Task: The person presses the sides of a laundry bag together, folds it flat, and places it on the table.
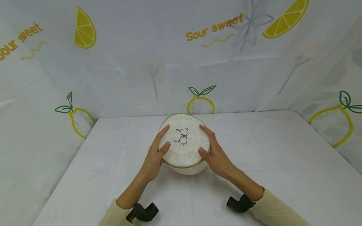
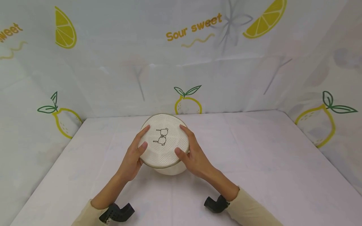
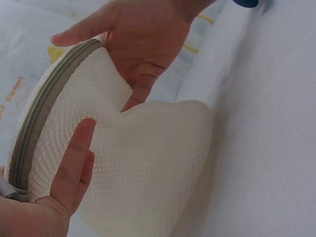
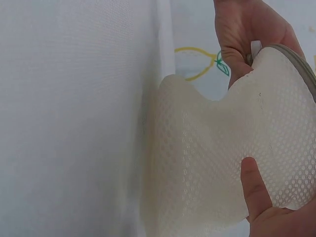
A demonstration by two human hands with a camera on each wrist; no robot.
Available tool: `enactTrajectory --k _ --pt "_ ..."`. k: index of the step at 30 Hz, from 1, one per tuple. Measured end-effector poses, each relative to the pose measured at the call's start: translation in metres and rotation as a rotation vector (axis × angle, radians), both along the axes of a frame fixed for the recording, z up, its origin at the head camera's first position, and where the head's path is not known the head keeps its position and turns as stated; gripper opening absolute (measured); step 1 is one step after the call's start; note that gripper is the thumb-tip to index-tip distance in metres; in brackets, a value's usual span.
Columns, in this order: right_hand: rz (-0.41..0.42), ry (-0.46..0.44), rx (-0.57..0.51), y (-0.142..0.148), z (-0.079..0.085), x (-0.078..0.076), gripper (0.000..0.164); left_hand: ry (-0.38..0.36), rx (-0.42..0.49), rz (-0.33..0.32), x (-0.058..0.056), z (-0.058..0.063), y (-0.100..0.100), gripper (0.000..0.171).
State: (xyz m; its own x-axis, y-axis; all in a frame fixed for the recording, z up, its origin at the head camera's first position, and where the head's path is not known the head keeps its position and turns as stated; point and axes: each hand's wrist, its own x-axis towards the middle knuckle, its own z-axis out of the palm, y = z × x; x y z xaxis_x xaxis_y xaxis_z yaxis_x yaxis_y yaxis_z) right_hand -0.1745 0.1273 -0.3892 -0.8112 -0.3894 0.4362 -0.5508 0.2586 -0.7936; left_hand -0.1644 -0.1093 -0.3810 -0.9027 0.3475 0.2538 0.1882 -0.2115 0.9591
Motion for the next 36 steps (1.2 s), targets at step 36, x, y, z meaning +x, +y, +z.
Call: enactTrajectory --k 36 --pt "0.019 -0.034 -0.032 0.000 -0.011 -0.003 0.071 0.068 -0.137 0.127 -0.004 -0.016 0.005 0.053"
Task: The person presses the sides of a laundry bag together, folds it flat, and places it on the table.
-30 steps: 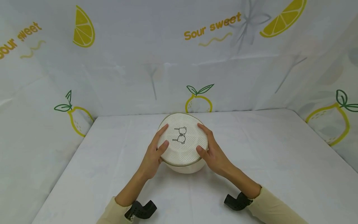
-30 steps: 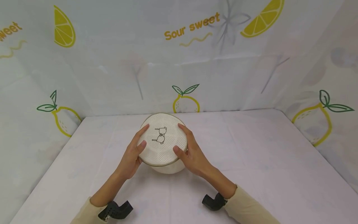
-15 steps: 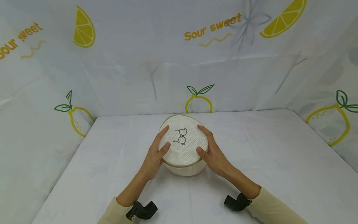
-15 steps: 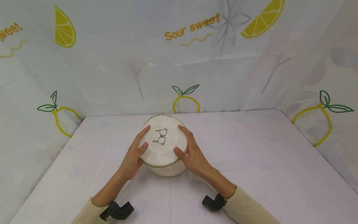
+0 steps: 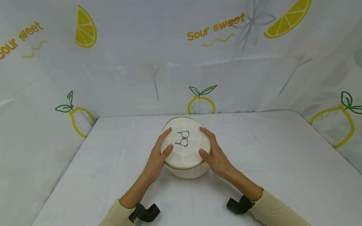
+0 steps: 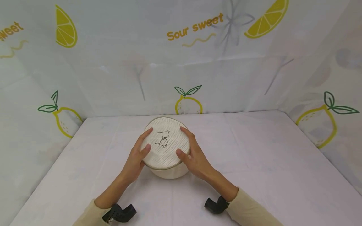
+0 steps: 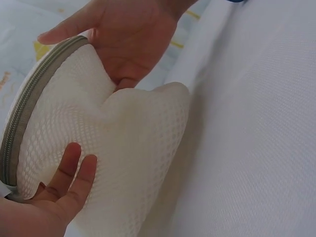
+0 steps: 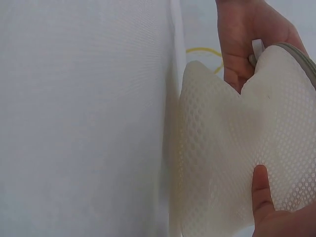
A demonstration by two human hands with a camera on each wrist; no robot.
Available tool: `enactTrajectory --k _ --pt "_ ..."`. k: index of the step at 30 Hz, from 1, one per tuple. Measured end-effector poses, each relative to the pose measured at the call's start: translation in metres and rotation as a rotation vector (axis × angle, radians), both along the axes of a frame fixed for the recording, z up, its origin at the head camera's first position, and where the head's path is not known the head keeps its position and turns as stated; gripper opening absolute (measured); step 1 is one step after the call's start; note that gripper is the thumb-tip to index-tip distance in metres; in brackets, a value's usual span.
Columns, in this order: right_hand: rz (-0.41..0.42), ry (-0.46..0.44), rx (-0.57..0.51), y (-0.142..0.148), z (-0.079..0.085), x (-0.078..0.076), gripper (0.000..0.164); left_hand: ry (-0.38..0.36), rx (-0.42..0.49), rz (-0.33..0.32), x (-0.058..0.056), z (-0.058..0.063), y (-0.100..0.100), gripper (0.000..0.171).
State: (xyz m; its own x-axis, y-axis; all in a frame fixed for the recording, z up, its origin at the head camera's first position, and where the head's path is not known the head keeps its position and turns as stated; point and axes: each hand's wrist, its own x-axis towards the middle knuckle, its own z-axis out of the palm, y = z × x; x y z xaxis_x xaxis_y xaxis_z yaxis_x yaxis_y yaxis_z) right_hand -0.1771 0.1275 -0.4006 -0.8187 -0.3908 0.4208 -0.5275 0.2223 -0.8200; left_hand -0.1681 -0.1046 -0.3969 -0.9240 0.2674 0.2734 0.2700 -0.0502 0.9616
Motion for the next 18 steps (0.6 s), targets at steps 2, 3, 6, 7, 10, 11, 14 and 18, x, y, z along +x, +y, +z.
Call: enactTrajectory --k 2,3,6,7,10,11,14,18 --pt "-0.004 -0.001 -0.007 -0.0001 -0.0005 0.0001 0.070 0.001 -0.001 -0.013 -0.0002 -0.0013 -0.0004 0.053" --pt "-0.005 -0.001 -0.011 -0.0002 -0.0007 0.0002 0.069 -0.002 0.008 -0.029 -0.0005 -0.0020 -0.0007 0.053" --pt "-0.009 0.002 -0.028 0.0002 -0.0015 0.0001 0.067 -0.009 0.034 -0.079 -0.0017 -0.0041 -0.0024 0.052" --pt "-0.011 0.003 -0.034 0.0004 -0.0017 0.0001 0.067 -0.009 0.041 -0.092 -0.0021 -0.0045 -0.0030 0.052" --pt "-0.014 0.001 -0.042 0.0005 -0.0021 0.0001 0.066 -0.020 0.061 -0.114 -0.0035 -0.0058 -0.0047 0.055" --pt "-0.013 -0.002 -0.042 0.0004 -0.0020 0.0001 0.066 -0.024 0.073 -0.116 -0.0039 -0.0061 -0.0050 0.057" --pt "-0.012 -0.007 -0.036 0.0000 -0.0018 0.0003 0.066 -0.045 0.135 -0.121 -0.0046 -0.0066 -0.0055 0.067" --pt "-0.015 -0.004 -0.034 -0.0007 -0.0017 0.0003 0.066 -0.050 0.209 -0.116 -0.0054 -0.0062 -0.0051 0.081"
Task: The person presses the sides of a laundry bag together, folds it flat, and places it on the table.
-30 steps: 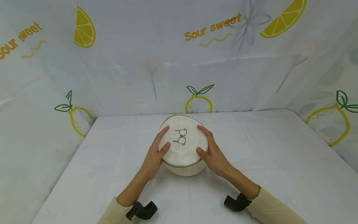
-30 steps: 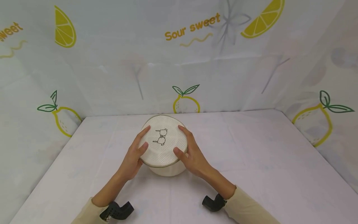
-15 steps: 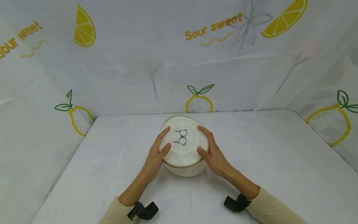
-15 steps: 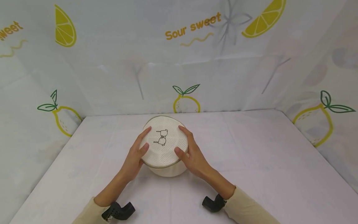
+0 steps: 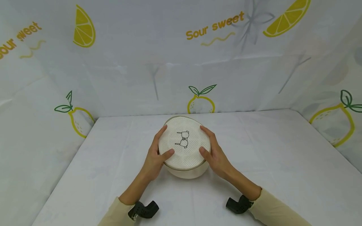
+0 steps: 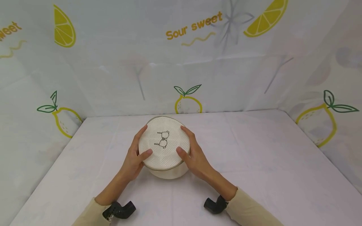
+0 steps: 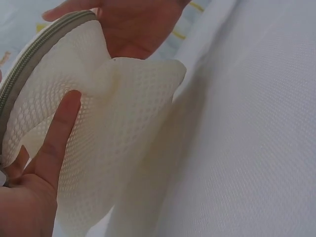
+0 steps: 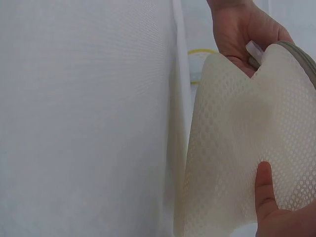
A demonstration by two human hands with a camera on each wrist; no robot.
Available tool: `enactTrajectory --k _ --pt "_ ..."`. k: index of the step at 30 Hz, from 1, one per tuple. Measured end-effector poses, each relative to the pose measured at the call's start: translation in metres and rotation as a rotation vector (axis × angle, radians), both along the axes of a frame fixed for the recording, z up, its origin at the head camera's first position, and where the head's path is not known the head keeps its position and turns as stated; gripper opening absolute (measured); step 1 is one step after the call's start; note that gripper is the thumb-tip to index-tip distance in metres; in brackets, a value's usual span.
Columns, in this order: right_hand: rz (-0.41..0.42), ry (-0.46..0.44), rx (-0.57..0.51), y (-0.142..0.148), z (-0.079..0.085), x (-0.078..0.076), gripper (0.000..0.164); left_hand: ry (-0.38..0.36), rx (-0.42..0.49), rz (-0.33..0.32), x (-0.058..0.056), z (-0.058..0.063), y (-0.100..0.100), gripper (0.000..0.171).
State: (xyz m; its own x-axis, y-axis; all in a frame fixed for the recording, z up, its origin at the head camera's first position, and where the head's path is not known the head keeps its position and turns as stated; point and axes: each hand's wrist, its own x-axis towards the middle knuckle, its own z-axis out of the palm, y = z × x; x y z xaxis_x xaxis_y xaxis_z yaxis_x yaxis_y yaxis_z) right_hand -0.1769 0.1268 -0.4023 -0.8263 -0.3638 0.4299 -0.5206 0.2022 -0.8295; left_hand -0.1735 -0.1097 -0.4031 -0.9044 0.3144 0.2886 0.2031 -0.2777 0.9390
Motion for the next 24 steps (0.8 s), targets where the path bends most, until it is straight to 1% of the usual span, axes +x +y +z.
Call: enactTrajectory --k 2,4,10,13,16,21,24 --pt "0.000 -0.003 -0.002 -0.0006 -0.0002 0.0000 0.065 -0.003 0.009 0.012 -0.0006 0.0001 0.0001 0.086" --pt "0.004 -0.010 -0.005 -0.0012 -0.0008 0.0003 0.065 -0.009 -0.006 0.023 -0.0011 -0.0004 -0.0001 0.089" --pt "0.001 -0.008 -0.003 -0.0021 -0.0024 0.0008 0.065 -0.028 -0.094 0.059 -0.0009 -0.0021 -0.0007 0.085" --pt "-0.005 -0.003 -0.003 -0.0021 -0.0022 0.0012 0.065 -0.032 -0.114 0.055 -0.0006 -0.0027 -0.0003 0.084" --pt "-0.002 -0.006 -0.013 -0.0017 -0.0022 0.0014 0.065 -0.035 -0.111 0.037 -0.0008 -0.0041 0.0000 0.083" --pt "0.018 -0.019 -0.029 -0.0020 -0.0040 0.0007 0.065 -0.039 -0.070 0.007 -0.0011 -0.0067 0.0004 0.084" --pt "0.026 -0.016 -0.022 -0.0028 -0.0051 0.0008 0.065 -0.031 -0.060 0.007 -0.0017 -0.0088 0.0006 0.083"
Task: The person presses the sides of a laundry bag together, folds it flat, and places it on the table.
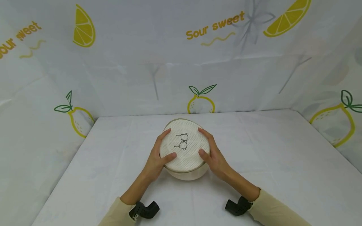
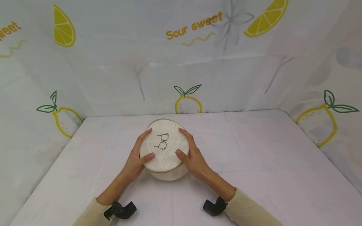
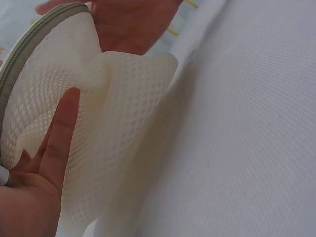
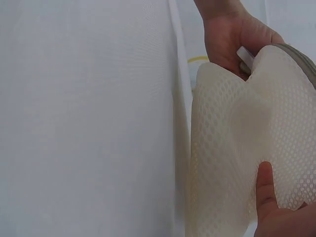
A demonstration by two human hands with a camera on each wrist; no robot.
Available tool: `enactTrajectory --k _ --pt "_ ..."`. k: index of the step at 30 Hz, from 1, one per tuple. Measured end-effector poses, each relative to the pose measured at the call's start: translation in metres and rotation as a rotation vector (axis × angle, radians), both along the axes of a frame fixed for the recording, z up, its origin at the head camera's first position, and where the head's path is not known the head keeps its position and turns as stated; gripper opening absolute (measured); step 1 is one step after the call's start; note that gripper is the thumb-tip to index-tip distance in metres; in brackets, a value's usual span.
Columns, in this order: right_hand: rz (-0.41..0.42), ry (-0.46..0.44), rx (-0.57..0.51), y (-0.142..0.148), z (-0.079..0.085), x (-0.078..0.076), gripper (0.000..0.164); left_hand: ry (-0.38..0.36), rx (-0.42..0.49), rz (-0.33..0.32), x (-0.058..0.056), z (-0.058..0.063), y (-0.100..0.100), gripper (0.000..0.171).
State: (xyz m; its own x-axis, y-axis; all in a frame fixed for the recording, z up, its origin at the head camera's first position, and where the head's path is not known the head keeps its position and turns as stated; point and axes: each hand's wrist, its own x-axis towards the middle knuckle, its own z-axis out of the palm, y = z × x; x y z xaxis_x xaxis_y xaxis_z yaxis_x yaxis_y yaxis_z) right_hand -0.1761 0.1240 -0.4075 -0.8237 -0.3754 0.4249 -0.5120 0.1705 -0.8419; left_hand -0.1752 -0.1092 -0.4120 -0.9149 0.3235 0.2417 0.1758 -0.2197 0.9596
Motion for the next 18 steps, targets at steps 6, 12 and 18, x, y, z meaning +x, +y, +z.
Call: enactTrajectory --k 6,12,18 --pt "-0.004 0.003 0.002 -0.0021 -0.0015 0.0009 0.065 0.018 0.002 0.020 -0.0006 -0.0027 0.0007 0.080" --pt "-0.003 0.003 -0.004 -0.0026 -0.0020 0.0010 0.064 0.007 0.014 0.034 0.0004 -0.0024 0.0021 0.078" --pt "0.004 -0.005 -0.009 -0.0027 -0.0027 0.0006 0.063 0.009 0.001 0.050 0.0006 -0.0033 0.0026 0.076"
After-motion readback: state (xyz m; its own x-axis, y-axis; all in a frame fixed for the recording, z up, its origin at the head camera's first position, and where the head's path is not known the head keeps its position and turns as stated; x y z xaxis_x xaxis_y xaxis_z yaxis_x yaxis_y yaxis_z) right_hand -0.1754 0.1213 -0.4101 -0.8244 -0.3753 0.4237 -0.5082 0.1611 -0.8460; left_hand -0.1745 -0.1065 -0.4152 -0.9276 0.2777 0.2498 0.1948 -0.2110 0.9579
